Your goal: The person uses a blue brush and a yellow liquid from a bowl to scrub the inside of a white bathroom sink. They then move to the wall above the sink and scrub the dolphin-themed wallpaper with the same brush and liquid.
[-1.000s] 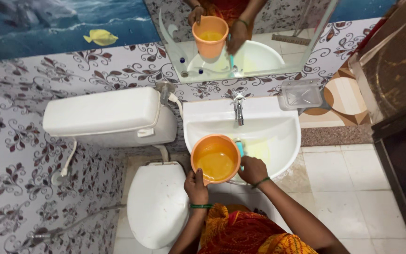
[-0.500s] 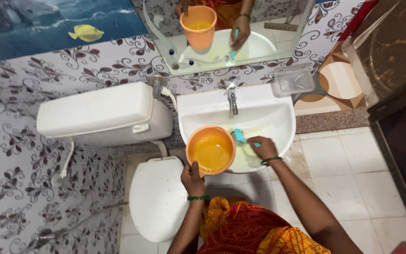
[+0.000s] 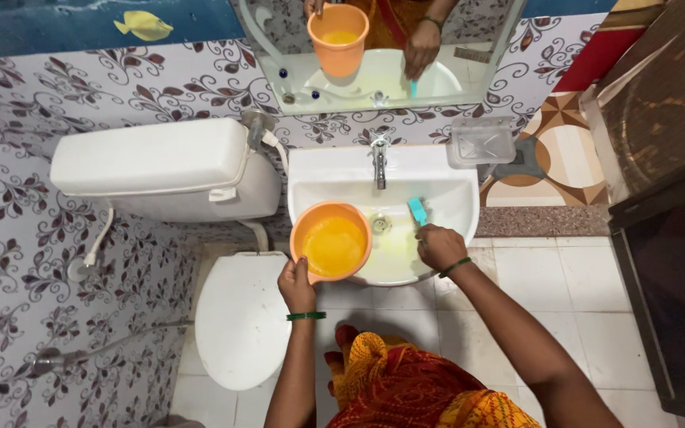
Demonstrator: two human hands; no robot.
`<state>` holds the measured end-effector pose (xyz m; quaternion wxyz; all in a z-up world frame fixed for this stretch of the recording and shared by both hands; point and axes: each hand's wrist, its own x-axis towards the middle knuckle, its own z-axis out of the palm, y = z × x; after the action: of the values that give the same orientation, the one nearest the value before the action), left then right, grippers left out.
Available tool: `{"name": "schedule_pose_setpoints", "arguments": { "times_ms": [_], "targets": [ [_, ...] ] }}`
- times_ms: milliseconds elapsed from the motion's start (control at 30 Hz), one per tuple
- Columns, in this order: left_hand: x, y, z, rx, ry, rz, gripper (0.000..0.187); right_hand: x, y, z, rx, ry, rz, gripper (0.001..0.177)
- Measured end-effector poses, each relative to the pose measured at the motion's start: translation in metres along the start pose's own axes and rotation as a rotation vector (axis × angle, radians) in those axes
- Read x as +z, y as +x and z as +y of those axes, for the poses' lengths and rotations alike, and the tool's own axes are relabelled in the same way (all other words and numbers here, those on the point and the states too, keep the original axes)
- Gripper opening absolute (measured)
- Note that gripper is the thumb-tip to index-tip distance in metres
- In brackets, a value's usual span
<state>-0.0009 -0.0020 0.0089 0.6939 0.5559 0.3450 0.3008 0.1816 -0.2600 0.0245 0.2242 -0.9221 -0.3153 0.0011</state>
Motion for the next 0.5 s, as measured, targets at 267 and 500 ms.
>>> {"name": "schedule_pose_setpoints", "arguments": {
  "times_ms": [267,500],
  "targets": [
    [-0.001,-0.001,-0.004,0.070,0.047,0.025,0.039,-0.037,-0.074,-0.046,0.004,0.196,-0.197,0.021],
    [0.000,-0.006,0.003,0.046,0.041,0.030,0.039,0.017,-0.018,-0.013,0.123,0.022,-0.083,0.020]
  ]
}}
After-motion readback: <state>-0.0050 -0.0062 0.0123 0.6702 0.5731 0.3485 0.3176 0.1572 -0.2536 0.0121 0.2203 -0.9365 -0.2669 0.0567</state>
